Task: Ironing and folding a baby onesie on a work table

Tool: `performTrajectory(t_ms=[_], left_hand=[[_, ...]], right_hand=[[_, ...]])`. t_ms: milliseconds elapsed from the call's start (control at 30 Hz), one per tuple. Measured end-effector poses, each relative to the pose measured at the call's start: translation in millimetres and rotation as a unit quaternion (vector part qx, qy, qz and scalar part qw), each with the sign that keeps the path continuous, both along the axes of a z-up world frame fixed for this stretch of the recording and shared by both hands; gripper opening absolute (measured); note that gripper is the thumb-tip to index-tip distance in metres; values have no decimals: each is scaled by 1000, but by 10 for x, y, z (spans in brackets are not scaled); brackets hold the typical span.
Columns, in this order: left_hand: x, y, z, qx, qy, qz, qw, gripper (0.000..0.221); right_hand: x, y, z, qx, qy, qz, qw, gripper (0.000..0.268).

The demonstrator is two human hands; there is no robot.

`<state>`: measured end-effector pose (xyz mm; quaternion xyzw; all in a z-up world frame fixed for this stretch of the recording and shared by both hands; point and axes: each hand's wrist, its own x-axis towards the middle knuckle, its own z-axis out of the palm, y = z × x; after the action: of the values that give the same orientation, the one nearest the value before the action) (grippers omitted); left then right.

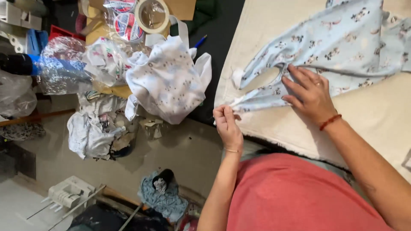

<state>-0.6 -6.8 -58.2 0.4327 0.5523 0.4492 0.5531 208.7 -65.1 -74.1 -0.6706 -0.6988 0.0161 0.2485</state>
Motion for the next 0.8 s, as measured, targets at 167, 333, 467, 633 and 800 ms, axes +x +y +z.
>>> performTrajectory(t_ms=[167,333,467,633,800], left_hand=[[103,96,122,8,-68,-27,997,14],[-50,230,104,203,280,-103,933,9],[-122,183,158,268,408,-124,864,3],[-118,96,287,102,313,-143,933,28],[-187,105,178,119,368,-176,905,19]], right_hand=[[44,57,-7,-29,-6,-15,999,42],[-27,64,-26,-10,4,-50,999,43],[-50,69,52,-18,-10,-44,999,46],[-59,85,74,-34,-19,-46,998,45],[-54,61,46,-22,-26,-31,999,46]])
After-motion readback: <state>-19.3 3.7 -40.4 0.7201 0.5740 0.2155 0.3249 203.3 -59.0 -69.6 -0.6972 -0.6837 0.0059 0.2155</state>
